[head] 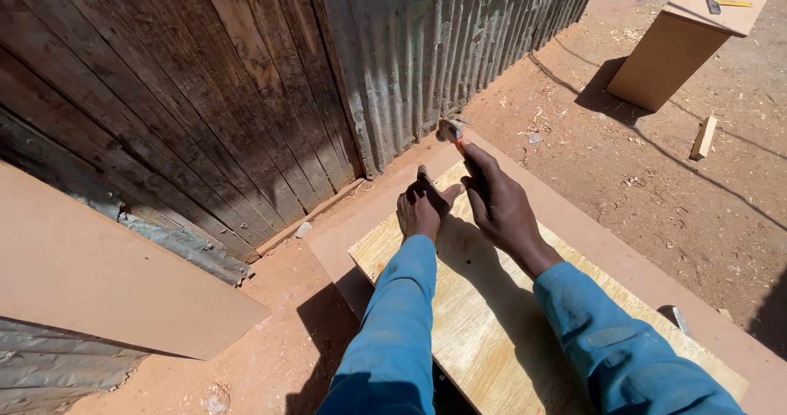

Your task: The person is assembling a wooden structure by hammering nails and then smoothing the edges with a hand plane.

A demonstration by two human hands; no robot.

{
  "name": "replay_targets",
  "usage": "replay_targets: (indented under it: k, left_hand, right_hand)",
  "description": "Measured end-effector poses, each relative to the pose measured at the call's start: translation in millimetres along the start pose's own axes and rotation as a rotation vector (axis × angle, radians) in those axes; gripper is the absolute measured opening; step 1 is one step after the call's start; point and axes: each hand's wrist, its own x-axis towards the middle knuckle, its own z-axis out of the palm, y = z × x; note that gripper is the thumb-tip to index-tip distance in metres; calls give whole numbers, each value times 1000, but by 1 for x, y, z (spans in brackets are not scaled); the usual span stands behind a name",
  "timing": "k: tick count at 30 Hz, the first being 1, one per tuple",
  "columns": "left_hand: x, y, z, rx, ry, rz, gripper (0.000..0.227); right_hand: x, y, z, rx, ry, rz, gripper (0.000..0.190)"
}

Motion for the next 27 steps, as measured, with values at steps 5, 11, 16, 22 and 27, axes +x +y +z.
replay_targets:
  k: [5,11,16,22,27]
  left_hand:
    - [66,-57,38,512,104,114,53]
    - [68,-55,31,315,38,38,75]
    - [100,-80,40,469,62,63,73]
    - [93,-77,45,391,40,126,79]
    - [88,-78,40,237,175,212,52]
  right_hand:
    - [3,57,11,-270,-248,204,49]
    - [-7,40,15,-111,-131,105,51]
    - [-13,30,-5,-340,-291,173,50]
    - [-122,14,-31,525,158,536,47]
    - [-176,-46,-59,391,19,1082,59]
